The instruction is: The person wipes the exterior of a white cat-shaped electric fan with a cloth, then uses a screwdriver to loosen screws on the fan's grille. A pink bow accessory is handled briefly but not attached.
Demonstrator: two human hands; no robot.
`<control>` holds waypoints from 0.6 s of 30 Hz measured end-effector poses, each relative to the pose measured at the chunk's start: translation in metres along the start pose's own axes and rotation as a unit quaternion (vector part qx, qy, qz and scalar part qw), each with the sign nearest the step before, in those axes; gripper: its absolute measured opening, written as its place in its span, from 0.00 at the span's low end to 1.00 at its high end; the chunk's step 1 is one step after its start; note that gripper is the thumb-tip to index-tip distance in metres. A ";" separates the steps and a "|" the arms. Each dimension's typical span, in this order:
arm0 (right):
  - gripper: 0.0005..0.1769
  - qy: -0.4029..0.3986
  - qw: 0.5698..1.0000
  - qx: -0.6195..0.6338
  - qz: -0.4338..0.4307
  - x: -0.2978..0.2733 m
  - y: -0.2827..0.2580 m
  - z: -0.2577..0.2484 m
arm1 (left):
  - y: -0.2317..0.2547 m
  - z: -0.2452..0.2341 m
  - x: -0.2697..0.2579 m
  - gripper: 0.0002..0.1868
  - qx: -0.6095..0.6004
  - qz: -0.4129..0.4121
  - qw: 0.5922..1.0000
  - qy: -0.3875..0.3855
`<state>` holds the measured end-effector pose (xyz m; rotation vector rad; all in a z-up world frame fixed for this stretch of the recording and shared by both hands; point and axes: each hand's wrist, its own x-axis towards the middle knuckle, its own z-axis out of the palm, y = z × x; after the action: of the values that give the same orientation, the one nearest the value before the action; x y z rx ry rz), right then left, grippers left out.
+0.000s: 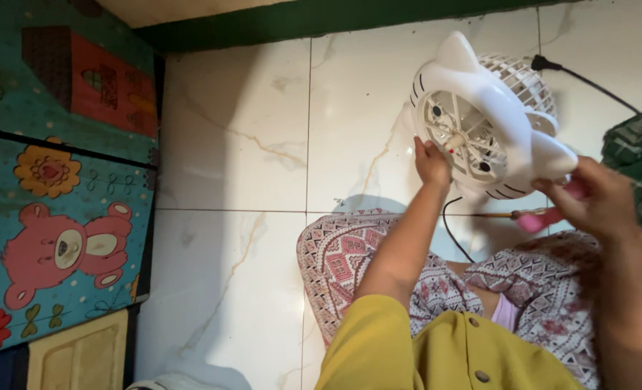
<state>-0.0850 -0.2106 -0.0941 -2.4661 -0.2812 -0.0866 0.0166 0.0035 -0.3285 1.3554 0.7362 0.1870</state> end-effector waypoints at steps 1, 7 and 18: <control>0.26 -0.021 0.999 -0.012 0.027 -0.003 -0.001 -0.006 | -0.005 -0.002 -0.003 0.30 0.029 0.055 0.998 0.018; 0.37 -0.009 0.995 0.012 -0.100 0.014 -0.001 -0.039 | 0.000 -0.006 -0.023 0.33 0.083 -0.011 0.996 0.018; 0.34 -0.009 0.953 -0.301 -0.040 0.105 -0.092 -0.017 | 0.024 -0.004 -0.037 0.31 0.058 0.047 0.997 0.029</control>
<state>-0.0028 -0.1308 -0.0115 -3.0616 -0.4119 -0.2122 -0.0072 -0.0075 -0.2921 1.5022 0.7411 0.2625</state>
